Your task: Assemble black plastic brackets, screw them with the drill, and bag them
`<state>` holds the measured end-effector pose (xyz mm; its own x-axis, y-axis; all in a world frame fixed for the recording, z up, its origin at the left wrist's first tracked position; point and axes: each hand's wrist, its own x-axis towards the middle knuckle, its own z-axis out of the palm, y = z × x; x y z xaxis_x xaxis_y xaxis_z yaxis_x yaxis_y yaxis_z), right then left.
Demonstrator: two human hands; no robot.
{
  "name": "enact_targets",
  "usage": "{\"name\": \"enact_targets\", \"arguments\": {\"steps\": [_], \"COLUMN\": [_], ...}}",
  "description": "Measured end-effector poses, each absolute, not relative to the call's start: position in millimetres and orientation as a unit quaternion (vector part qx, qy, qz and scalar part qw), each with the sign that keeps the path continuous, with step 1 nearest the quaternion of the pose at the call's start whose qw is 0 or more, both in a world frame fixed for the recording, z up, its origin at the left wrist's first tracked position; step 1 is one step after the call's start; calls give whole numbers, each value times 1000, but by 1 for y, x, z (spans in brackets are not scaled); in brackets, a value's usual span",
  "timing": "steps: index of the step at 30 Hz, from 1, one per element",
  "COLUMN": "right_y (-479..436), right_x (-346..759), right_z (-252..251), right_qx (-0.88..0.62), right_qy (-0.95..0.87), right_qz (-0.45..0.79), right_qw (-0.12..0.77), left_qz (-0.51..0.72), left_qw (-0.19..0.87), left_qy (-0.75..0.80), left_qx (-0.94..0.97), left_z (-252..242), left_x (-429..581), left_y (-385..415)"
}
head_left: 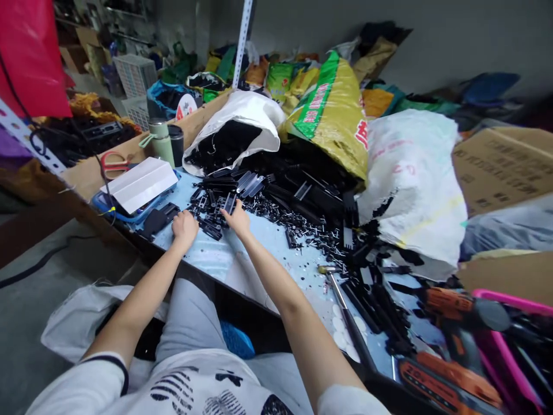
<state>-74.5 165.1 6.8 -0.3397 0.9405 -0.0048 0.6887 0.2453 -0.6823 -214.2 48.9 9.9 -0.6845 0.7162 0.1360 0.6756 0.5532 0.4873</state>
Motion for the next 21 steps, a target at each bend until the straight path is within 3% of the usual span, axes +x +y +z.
{"name": "enact_targets", "arguments": {"steps": [5,10,15,19,21], "right_y": [192,167,119,79,66], "right_x": [-83,2,123,191,195], "right_z": [10,1,7,8,4], "right_qx": [-509,-333,-342,-406,-429], "right_qy": [-651,-607,-736,-842,-858], "right_qz": [500,670,503,330,266], "right_qw": [259,267,295,132,100], "left_qz": [297,259,182,161,151], "left_qw": [40,107,195,197,169], "left_qy": [797,675,596,584,581], "left_qx": [524,682,757,771,782], "left_z": [30,46,25,2,-5], "left_x": [-194,-147,-78,-47,-44], "left_y": [16,1,5,6,4]}}
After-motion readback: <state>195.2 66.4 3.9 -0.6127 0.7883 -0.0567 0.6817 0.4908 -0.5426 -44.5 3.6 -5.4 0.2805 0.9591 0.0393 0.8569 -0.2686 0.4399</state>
